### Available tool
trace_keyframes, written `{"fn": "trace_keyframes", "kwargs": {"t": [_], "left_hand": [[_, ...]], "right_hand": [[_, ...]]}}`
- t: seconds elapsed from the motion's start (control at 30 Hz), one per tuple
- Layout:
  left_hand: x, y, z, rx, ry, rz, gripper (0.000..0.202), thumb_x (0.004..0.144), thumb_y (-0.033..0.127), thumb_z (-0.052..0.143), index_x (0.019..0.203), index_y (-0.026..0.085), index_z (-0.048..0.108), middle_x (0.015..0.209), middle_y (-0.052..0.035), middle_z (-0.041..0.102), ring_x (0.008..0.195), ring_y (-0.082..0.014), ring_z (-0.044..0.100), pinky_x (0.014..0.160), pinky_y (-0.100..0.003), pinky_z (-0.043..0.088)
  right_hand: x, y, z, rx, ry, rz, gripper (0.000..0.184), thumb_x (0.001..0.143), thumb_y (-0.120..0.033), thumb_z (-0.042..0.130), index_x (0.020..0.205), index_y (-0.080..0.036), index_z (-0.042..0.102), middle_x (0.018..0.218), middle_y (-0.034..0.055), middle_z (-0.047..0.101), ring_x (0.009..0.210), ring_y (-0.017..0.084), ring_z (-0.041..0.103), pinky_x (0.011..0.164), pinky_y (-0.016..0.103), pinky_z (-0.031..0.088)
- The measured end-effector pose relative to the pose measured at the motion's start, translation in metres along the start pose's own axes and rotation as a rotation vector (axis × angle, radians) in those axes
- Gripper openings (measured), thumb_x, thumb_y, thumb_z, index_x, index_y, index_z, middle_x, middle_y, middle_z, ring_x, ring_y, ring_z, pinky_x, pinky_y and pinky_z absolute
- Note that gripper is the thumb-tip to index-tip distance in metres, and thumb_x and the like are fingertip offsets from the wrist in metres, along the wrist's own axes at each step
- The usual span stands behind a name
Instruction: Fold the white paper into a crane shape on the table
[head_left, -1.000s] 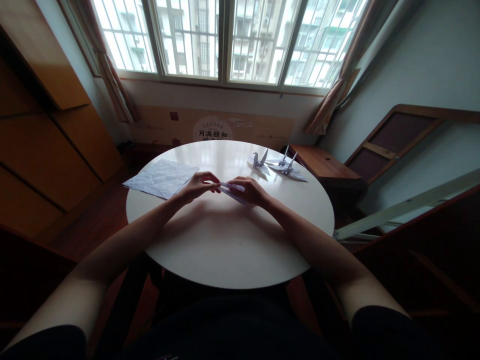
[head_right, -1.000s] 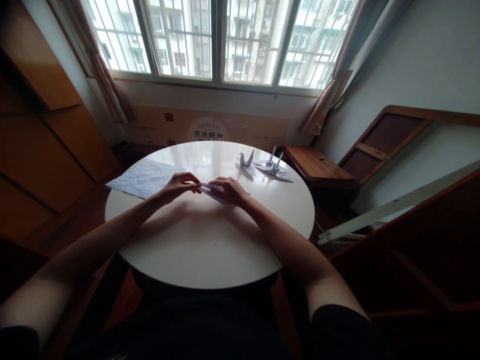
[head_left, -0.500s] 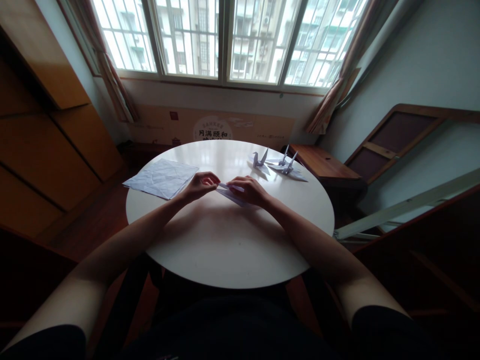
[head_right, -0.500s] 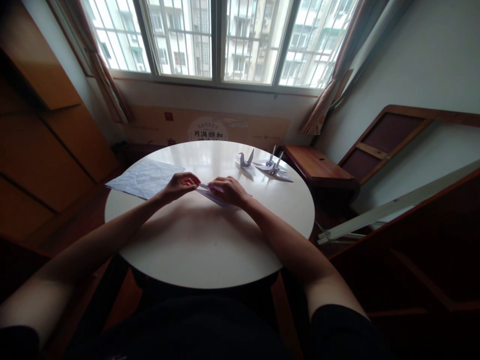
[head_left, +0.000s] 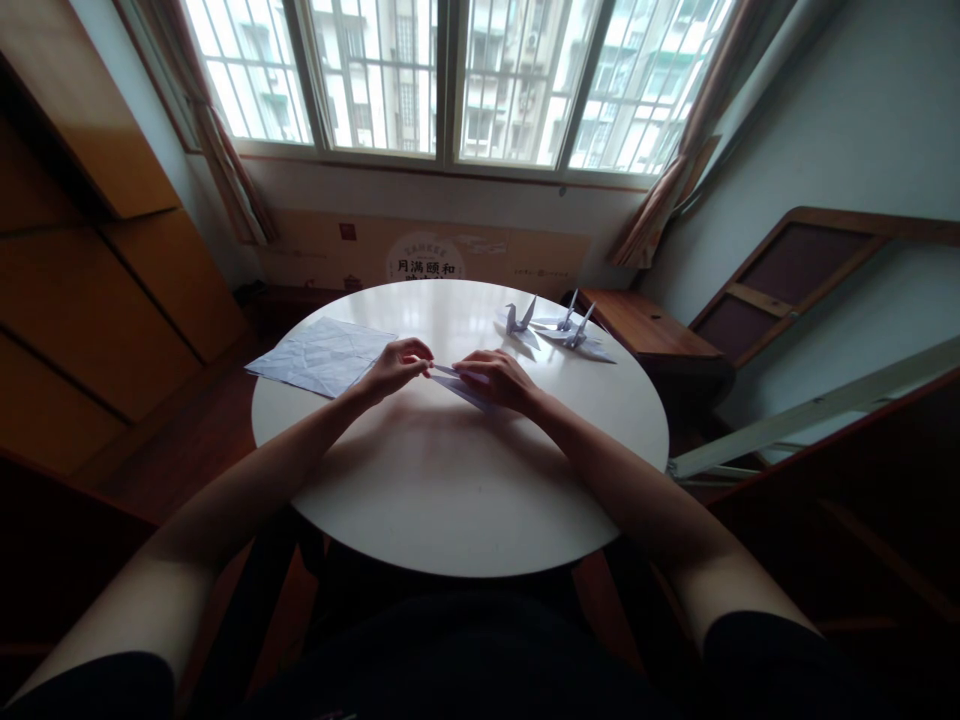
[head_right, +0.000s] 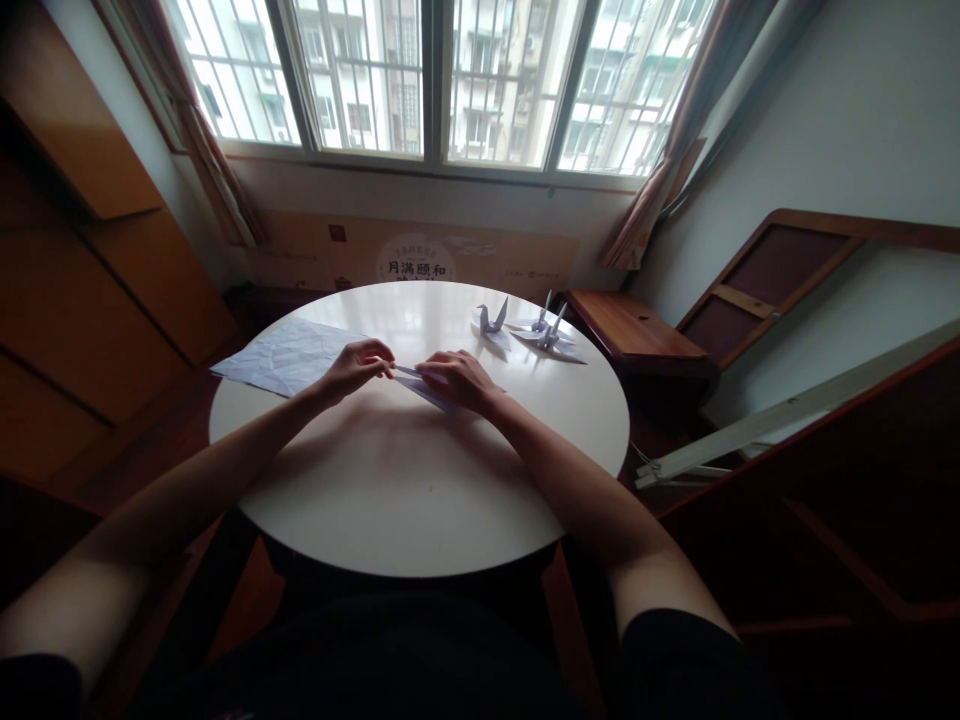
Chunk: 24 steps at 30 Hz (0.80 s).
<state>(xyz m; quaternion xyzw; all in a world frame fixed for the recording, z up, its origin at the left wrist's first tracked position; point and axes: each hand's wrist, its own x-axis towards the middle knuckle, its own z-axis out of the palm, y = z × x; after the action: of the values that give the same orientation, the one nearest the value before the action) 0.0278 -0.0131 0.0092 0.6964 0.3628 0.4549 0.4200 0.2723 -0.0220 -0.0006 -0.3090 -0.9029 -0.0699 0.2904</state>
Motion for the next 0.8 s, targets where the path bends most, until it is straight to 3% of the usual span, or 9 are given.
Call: {"fn": "trace_keyframes", "kwargs": {"t": [0.13,0.23,0.5,0.8], "left_hand": [[0.0003,0.0015,-0.0025,-0.061,-0.007,-0.134,0.027,0.073,0.035,0.068,0.09,0.015,0.067,0.075,-0.0051,0.072,0.065,-0.0162,0.068,0.059,-0.025,0.048],[0.0001,0.0009,-0.0033,-0.041,-0.059,-0.181,0.027,0.072,0.036,0.071,0.087,0.014,0.069,0.074,-0.0069,0.073,0.066,-0.0172,0.068,0.059,-0.025,0.047],[-0.002,-0.0004,-0.0007,-0.044,-0.078,-0.021,0.019,0.063,0.025,0.079,0.076,0.013,0.07,0.07,-0.0042,0.071,0.067,-0.0165,0.067,0.066,-0.028,0.051],[-0.0023,-0.0037,0.0027,-0.134,-0.021,-0.053,0.019,0.061,0.023,0.08,0.074,0.013,0.07,0.068,-0.003,0.07,0.066,-0.0159,0.065,0.068,-0.029,0.049]], "right_hand": [[-0.0002,0.0011,0.0002,0.003,0.009,-0.017,0.023,0.098,-0.026,0.058,0.112,-0.026,0.076,0.104,0.009,0.076,0.083,0.018,0.069,0.075,0.031,0.046],[0.0,0.0008,0.0009,-0.004,0.012,-0.021,0.024,0.098,-0.027,0.057,0.113,-0.026,0.076,0.104,0.0088,0.076,0.083,0.019,0.068,0.075,0.032,0.045],[0.0001,0.0011,0.0018,0.017,0.012,-0.022,0.024,0.097,-0.028,0.059,0.114,-0.026,0.076,0.104,0.0088,0.076,0.084,0.019,0.068,0.074,0.032,0.044],[0.0003,-0.0023,0.0014,-0.034,0.056,0.005,0.023,0.097,-0.027,0.059,0.113,-0.027,0.075,0.104,0.008,0.075,0.086,0.02,0.066,0.08,0.035,0.042]]}}
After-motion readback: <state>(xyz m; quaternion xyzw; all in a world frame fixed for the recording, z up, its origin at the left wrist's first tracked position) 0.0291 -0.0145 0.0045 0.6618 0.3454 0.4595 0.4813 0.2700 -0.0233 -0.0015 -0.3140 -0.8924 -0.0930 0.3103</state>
